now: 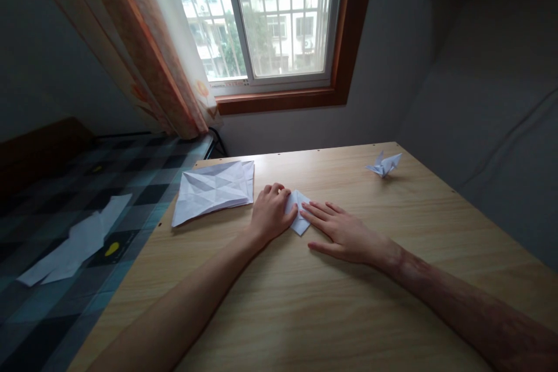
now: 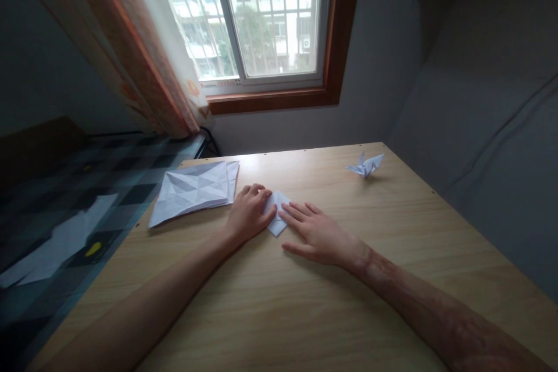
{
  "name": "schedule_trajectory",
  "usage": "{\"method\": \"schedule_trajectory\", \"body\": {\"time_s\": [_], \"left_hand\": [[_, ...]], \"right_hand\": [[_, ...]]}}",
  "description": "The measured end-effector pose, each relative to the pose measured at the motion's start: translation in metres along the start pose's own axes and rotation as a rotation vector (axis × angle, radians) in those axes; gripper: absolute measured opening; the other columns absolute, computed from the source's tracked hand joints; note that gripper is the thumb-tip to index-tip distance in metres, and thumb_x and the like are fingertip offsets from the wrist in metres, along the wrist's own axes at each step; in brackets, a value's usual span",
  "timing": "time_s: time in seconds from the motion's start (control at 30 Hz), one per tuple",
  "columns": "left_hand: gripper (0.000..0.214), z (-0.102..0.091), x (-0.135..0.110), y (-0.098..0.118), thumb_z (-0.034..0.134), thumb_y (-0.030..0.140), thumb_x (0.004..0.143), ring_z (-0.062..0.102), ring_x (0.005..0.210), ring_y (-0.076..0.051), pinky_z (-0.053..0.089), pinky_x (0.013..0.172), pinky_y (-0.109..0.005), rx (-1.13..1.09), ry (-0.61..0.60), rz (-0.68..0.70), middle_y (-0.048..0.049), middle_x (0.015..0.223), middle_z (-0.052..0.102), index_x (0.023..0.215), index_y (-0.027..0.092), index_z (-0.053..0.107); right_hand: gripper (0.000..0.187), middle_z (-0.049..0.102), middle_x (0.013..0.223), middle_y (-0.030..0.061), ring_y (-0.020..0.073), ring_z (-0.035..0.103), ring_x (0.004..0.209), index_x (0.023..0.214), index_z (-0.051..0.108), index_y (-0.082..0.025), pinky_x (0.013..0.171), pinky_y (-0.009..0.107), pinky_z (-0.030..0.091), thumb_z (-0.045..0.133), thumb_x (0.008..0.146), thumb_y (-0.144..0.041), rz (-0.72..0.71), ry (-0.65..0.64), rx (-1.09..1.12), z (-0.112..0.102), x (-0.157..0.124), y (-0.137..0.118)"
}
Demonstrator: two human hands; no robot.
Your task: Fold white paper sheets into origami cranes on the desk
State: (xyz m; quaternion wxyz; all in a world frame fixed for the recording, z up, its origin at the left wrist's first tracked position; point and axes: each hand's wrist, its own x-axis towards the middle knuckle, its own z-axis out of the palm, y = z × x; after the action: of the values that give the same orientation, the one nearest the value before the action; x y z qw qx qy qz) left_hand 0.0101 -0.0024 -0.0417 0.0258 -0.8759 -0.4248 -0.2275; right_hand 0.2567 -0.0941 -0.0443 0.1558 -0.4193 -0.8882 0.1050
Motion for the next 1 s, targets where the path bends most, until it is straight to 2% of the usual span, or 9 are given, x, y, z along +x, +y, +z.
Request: {"method": "schedule_trajectory", "body": {"time_s": [0.07,0.2,0.3,0.43,0.53,0.63,0.7,0.83,1.0], "left_hand": [[0.022,-0.001,0.0,0.0,0.072,0.04,0.097,0.061,0.11,-0.033,0.055,0.098,-0.05,-0.019,0.023,-0.02,-0.0129,0.117,0.068,0.106,0.021,0.068],[0.019,-0.002,0.0,0.0,0.073,0.037,0.096,0.064,0.104,-0.031,0.056,0.095,-0.048,-0.09,0.05,-0.029,-0.0105,0.108,0.069,0.103,0.021,0.065],[0.01,-0.004,0.0,0.002,0.067,0.031,0.099,0.067,0.107,-0.029,0.058,0.097,-0.045,-0.169,0.018,0.046,-0.01,0.113,0.071,0.105,0.023,0.065],[0.017,-0.008,0.0,0.005,0.061,0.03,0.104,0.069,0.119,-0.027,0.057,0.107,-0.044,-0.298,-0.087,0.192,-0.0099,0.127,0.074,0.117,0.024,0.07],[0.027,-0.006,0.002,0.003,0.047,0.029,0.112,0.07,0.123,-0.025,0.056,0.112,-0.044,-0.401,-0.105,0.2,-0.009,0.131,0.077,0.116,0.024,0.074],[0.027,0.0,0.004,-0.002,0.048,0.027,0.111,0.071,0.122,-0.024,0.058,0.111,-0.043,-0.449,-0.093,0.188,-0.0095,0.128,0.078,0.115,0.023,0.075],[0.026,0.004,0.004,-0.005,0.053,0.024,0.108,0.07,0.127,-0.025,0.057,0.115,-0.044,-0.421,-0.098,0.197,-0.011,0.135,0.076,0.125,0.022,0.073],[0.044,0.008,0.003,-0.008,0.056,0.023,0.106,0.06,0.145,-0.027,0.05,0.126,-0.049,-0.322,-0.146,0.231,-0.0129,0.158,0.063,0.15,0.022,0.063],[0.052,0.008,0.002,-0.01,0.045,0.031,0.113,0.044,0.162,-0.024,0.036,0.135,-0.052,-0.232,-0.258,0.247,-0.0069,0.171,0.05,0.164,0.028,0.052]], "right_hand": [[0.08,0.034,0.179,0.0097,0.0323,0.034,0.167,0.177,0.025,-0.029,0.136,0.056,0.029,0.057,0.109,-0.059,0.005,0.023,0.006,0.0,0.0,-0.001],[0.076,0.037,0.178,0.0092,0.0323,0.035,0.166,0.176,0.03,-0.029,0.136,0.057,0.03,0.058,0.11,-0.054,0.022,0.05,0.006,0.001,0.0,-0.001],[0.073,0.039,0.177,0.0096,0.0325,0.038,0.164,0.174,0.035,-0.028,0.135,0.057,0.031,0.058,0.11,-0.051,0.035,0.065,0.003,0.001,0.0,-0.001],[0.068,0.045,0.174,0.0112,0.0322,0.044,0.161,0.171,0.042,-0.026,0.133,0.057,0.034,0.059,0.109,-0.044,0.05,0.12,0.008,0.002,0.0,-0.001],[0.058,0.053,0.169,0.0113,0.0314,0.049,0.158,0.165,0.052,-0.025,0.131,0.057,0.036,0.057,0.109,-0.039,0.074,0.161,0.006,0.003,0.001,0.002],[0.05,0.058,0.165,0.0102,0.0307,0.053,0.155,0.158,0.06,-0.024,0.131,0.056,0.036,0.056,0.109,-0.035,0.084,0.179,0.013,0.003,0.002,0.004],[0.047,0.06,0.164,0.0097,0.0305,0.053,0.154,0.154,0.063,-0.024,0.13,0.056,0.036,0.056,0.108,-0.034,0.085,0.183,0.019,0.003,0.002,0.005],[0.05,0.059,0.164,0.0099,0.0307,0.053,0.154,0.157,0.06,-0.026,0.131,0.057,0.035,0.057,0.109,-0.037,0.063,0.186,0.017,0.001,0.002,0.003],[0.058,0.055,0.168,0.0094,0.0315,0.048,0.158,0.167,0.049,-0.028,0.133,0.058,0.032,0.056,0.11,-0.039,-0.004,0.135,-0.002,-0.001,0.001,0.0]]}}
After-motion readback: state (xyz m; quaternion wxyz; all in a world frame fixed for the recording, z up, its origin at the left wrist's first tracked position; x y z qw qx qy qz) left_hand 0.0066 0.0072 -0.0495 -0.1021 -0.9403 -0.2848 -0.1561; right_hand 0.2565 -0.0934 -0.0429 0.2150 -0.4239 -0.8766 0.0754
